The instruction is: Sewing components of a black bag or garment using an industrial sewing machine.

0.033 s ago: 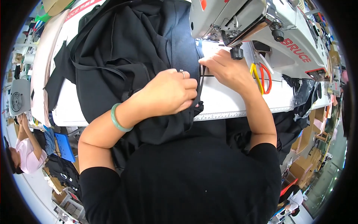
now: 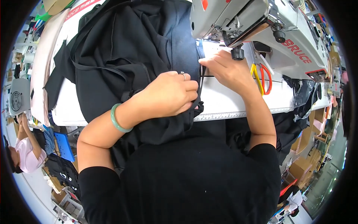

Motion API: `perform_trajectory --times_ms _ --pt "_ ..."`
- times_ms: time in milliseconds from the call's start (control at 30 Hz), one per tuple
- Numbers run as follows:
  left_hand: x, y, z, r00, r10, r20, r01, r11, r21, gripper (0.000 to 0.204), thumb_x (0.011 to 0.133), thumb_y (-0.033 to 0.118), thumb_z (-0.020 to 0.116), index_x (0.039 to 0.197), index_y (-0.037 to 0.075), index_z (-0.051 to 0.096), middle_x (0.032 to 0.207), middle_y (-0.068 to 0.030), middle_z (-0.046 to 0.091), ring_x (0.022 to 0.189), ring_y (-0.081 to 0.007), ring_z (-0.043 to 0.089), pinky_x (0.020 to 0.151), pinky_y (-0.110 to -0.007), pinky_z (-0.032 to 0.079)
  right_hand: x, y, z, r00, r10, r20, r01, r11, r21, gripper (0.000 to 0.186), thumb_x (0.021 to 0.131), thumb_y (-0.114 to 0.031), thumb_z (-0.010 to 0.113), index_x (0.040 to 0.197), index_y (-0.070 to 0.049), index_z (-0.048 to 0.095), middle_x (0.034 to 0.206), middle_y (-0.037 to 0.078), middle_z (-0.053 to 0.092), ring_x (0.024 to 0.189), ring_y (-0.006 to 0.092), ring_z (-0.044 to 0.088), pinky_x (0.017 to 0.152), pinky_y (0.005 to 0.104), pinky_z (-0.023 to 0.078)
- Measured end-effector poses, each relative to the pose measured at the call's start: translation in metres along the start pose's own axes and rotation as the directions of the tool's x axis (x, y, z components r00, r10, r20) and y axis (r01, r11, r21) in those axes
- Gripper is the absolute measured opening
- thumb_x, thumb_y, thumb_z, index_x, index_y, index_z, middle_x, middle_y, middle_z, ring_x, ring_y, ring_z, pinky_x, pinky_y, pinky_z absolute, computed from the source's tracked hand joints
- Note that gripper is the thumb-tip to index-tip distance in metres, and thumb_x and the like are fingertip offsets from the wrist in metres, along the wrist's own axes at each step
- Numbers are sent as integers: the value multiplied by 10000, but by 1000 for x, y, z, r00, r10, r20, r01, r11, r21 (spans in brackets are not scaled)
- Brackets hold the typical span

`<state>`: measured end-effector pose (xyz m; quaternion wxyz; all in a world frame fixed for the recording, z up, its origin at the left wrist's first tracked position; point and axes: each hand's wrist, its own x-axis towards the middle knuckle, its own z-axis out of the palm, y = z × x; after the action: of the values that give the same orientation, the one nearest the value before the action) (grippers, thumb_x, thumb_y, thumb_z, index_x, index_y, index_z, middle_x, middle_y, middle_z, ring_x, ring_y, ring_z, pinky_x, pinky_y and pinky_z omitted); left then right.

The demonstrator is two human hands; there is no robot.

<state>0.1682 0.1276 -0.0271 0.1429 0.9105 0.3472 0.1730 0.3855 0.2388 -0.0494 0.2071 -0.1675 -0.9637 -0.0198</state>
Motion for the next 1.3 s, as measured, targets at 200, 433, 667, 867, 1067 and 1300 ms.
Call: perform_trajectory --times_ms 200,433,667,867,1067,1300 --pt "2 -1 10 993 -48 -107 43 998 -45 137 789 215 706 742 103 642 792 -21 558 809 -187 602 795 -345 494 7 -11 -9 987 -2 -162 -1 1000 -16 299 648 -86 757 930 -160 690 850 -73 620 720 140 617 537 287 487" --pt "6 -9 -8 938 -107 -331 202 942 267 163 801 220 707 888 84 684 950 2 632 1100 -199 592 1088 -586 305 7 -14 -8 995 -84 -62 92 985 145 290 665 -39 751 935 -121 684 907 -2 664 750 167 661 534 282 502" --pt "2 -7 7 937 -312 -157 337 926 167 395 861 259 633 1202 59 642 1289 -46 609 1235 -273 527 1038 -605 377 3 -4 -13 976 163 -146 -111 944 309 289 689 55 688 943 -82 693 913 66 719 817 240 707 655 302 547" --pt "4 -3 1 940 -298 -168 321 939 128 419 802 152 667 1210 70 619 1253 -51 623 1094 -260 581 958 -439 466 6 -12 -14 999 49 -8 -44 939 340 235 694 17 722 912 -66 692 885 57 703 752 251 679 647 328 537" --pt "10 -5 9 945 -243 -218 287 937 201 466 781 150 679 1235 68 612 1228 -44 634 962 -233 597 836 -344 500 8 -15 -17 995 -9 102 -14 976 219 216 696 -36 747 901 -64 689 849 47 665 691 250 651 603 348 524" --pt "7 -9 0 927 -273 -256 308 945 108 235 820 168 666 1024 77 738 1143 12 691 940 -202 599 826 -313 511 7 -19 -12 1000 23 1 -23 974 224 136 729 -84 717 847 -96 649 789 23 622 651 227 640 534 345 504"
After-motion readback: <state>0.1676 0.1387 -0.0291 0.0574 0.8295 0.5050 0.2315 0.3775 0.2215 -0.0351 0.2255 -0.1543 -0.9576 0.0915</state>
